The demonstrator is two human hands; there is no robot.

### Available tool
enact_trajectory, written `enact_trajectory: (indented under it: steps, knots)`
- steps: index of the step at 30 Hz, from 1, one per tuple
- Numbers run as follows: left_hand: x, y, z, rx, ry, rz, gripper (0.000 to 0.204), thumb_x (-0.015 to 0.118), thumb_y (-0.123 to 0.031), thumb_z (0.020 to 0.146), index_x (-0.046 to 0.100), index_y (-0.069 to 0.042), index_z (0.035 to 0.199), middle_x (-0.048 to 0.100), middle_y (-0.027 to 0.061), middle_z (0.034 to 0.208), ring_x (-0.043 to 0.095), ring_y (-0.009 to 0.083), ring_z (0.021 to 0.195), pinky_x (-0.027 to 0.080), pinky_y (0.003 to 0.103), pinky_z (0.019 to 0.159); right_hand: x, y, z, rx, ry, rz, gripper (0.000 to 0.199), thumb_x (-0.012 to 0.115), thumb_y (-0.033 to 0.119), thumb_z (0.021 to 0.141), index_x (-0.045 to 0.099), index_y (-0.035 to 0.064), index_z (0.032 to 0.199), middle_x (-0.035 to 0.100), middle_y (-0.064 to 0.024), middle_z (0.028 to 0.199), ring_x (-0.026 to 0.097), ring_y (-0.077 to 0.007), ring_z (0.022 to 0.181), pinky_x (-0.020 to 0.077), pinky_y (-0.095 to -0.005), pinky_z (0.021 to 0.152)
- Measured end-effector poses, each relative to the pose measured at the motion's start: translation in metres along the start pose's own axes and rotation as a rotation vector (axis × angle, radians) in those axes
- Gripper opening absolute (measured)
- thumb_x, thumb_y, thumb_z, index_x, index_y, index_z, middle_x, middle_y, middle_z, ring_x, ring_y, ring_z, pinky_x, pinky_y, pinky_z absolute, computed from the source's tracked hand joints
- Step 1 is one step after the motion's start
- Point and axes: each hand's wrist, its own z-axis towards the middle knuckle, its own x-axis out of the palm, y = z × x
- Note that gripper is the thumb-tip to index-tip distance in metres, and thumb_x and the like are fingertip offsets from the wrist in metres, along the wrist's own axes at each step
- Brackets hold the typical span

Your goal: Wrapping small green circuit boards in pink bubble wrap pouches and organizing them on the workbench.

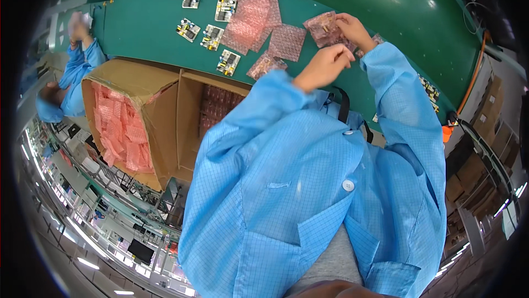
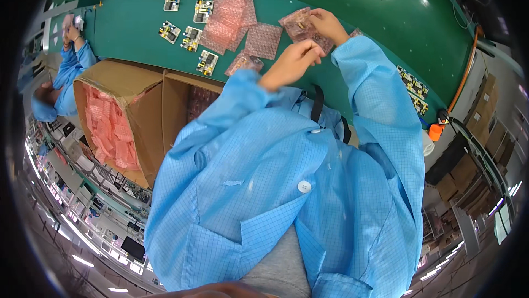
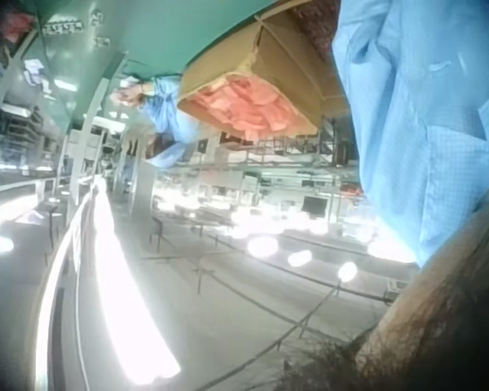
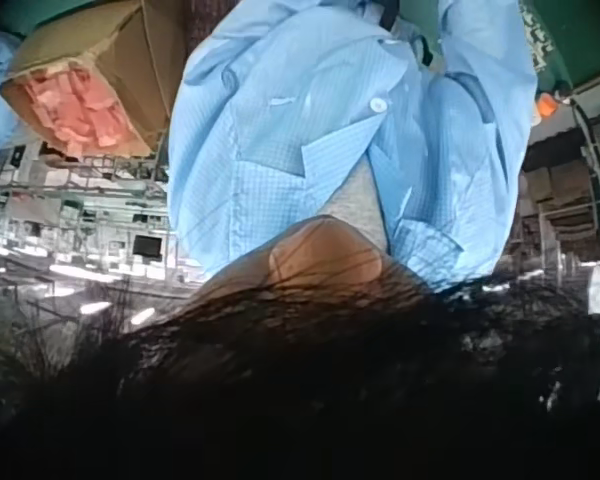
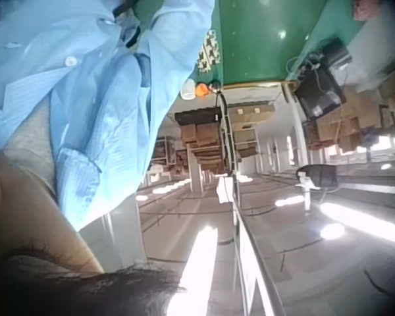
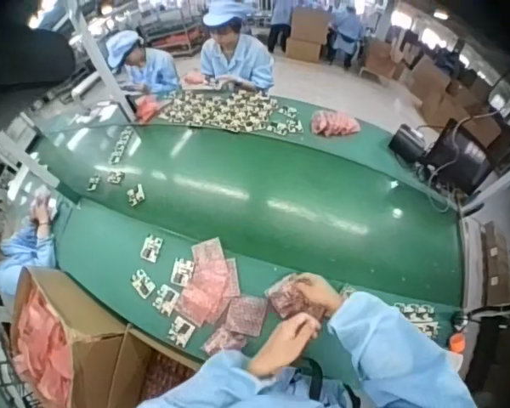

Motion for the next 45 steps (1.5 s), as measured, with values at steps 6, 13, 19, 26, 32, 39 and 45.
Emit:
enact_trajectory:
  steps: [6,13,19,26,32,39,45]
  knots:
    - [-0.051,-0.198,-0.093,1.089,-0.219,0.246,0.019,0.062,-0.022,0.097,0.068,-0.006,0.106,0.065,0.0071,0.092,0.06,0.0228,0.076,0.051,0.037,0.069,0.021,0.045,0.003,-0.249,-0.065,-0.492,0.049,0.073,0.038,0.081,0.059,0.0038,0.114,0.068,-0.02,0.101,0.066,-0.0371,0.092,0.0526,-0.045,0.083]
    - [-0.047,-0.292,-0.144,1.367,-0.228,0.393,0.028,0.063,-0.033,0.097,0.062,-0.02,0.121,0.062,0.0027,0.101,0.057,0.0209,0.085,0.048,0.039,0.064,0.027,0.028,-0.004,-0.332,-0.142,-0.772,0.05,0.073,0.022,0.078,0.056,0.0086,0.123,0.054,-0.0239,0.129,0.053,-0.0449,0.117,0.0457,-0.0512,0.098]
    - [-0.04,-0.307,-0.147,1.69,-0.219,0.474,0.038,0.062,-0.032,0.098,0.057,-0.021,0.133,0.06,-0.0006,0.101,0.056,0.0199,0.082,0.044,0.04,0.057,0.044,0.023,-0.033,-0.403,-0.317,-0.789,0.055,0.073,0.015,0.077,0.056,0.0089,0.128,0.043,-0.0212,0.144,0.048,-0.0431,0.124,0.0424,-0.0503,0.103]
    - [-0.012,-0.306,-0.121,1.95,-0.149,0.355,0.037,0.061,-0.029,0.099,0.059,-0.022,0.135,0.059,-0.0042,0.097,0.055,0.0185,0.076,0.042,0.037,0.052,0.039,-0.025,-0.107,-0.512,-0.707,-0.564,0.046,0.07,0.014,0.08,0.057,0.0032,0.122,0.053,-0.0188,0.133,0.051,-0.0388,0.12,0.0404,-0.0471,0.104]
    - [0.012,-0.307,-0.111,1.983,-0.083,0.368,0.027,0.06,-0.029,0.099,0.063,-0.013,0.12,0.06,-0.0035,0.092,0.055,0.017,0.073,0.041,0.033,0.053,0.0,-0.099,-0.185,-0.249,-0.913,-0.472,0.041,0.069,0.015,0.081,0.059,0.0048,0.119,0.06,-0.0154,0.125,0.053,-0.0359,0.119,0.0404,-0.0457,0.103]
    - [0.045,-0.299,-0.108,1.781,0.125,0.225,0.029,0.058,-0.034,0.1,0.062,-0.007,0.106,0.06,-0.0006,0.085,0.056,0.0169,0.071,0.042,0.033,0.053,-0.058,-0.187,-0.238,0.138,-1.133,-0.474,0.05,0.074,0.027,0.078,0.06,0.0045,0.121,0.061,-0.0213,0.122,0.054,-0.0394,0.117,0.0407,-0.0465,0.101]
    - [0.069,-0.295,-0.104,1.581,0.105,0.225,0.038,0.057,-0.042,0.098,0.061,-0.004,0.094,0.061,0.006,0.081,0.057,0.0183,0.072,0.045,0.033,0.054,-0.076,-0.218,-0.224,0.23,-1.118,-0.503,0.076,0.082,0.043,0.074,0.055,-0.0048,0.127,0.059,-0.0277,0.123,0.053,-0.0423,0.118,0.0406,-0.0469,0.104]
